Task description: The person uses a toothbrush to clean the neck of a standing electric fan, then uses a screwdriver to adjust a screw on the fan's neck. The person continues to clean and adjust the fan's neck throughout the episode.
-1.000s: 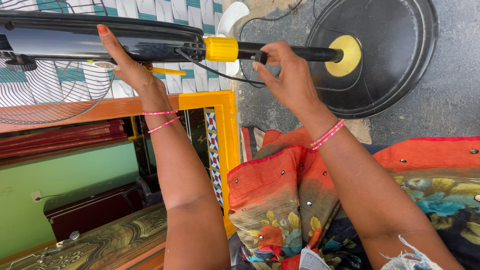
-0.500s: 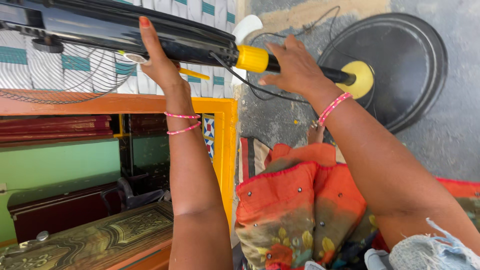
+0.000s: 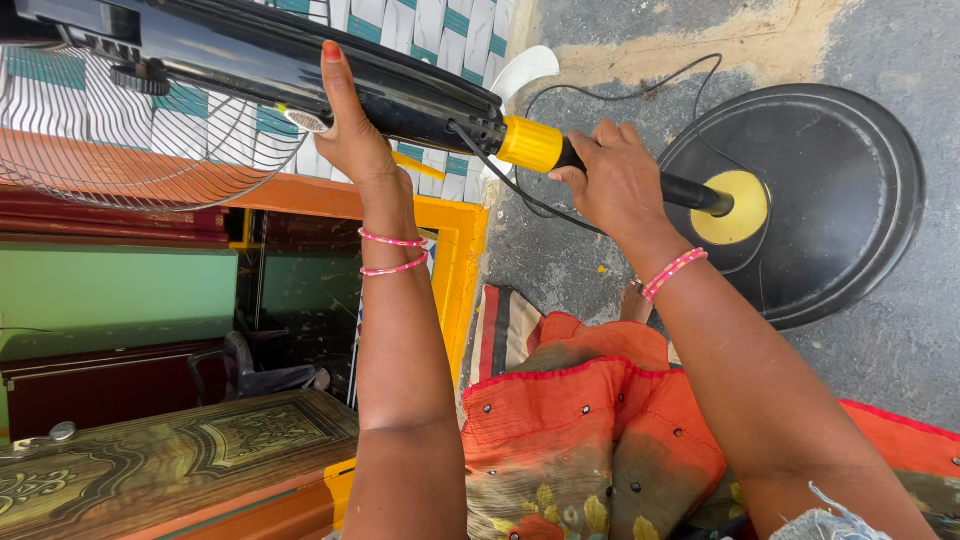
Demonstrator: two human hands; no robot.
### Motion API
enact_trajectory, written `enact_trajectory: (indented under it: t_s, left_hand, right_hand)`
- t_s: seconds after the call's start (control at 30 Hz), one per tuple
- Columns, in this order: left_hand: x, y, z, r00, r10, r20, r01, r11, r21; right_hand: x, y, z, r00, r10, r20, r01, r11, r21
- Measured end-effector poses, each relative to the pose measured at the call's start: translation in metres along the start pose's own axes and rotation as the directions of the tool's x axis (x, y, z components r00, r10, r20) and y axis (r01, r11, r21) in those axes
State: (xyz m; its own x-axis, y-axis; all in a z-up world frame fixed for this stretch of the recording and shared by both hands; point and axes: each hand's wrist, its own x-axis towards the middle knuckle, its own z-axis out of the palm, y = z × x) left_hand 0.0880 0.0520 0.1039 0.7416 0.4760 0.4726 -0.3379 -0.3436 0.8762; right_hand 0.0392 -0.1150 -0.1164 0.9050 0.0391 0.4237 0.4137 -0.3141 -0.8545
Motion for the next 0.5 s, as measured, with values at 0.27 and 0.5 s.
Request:
enact_trajectory:
  t_s: [0.27,0.5]
  left_hand:
    - [-0.021,0.011,0.016,0.994,0.030,-0.108,-0.026,0.999,0.038]
    - [-0.034,0.020,0.028,0.988,0.038,-0.151,-0.032,0.999,0.043]
  right_hand:
    - [-0.008,-0.002,-0.002,0.999,-0.014,-0.048,0.012,0.999,-0.037]
    - [-0.010,0.003,-0.009,1.000,-0.002,-0.025,0.002,1.000,0.013]
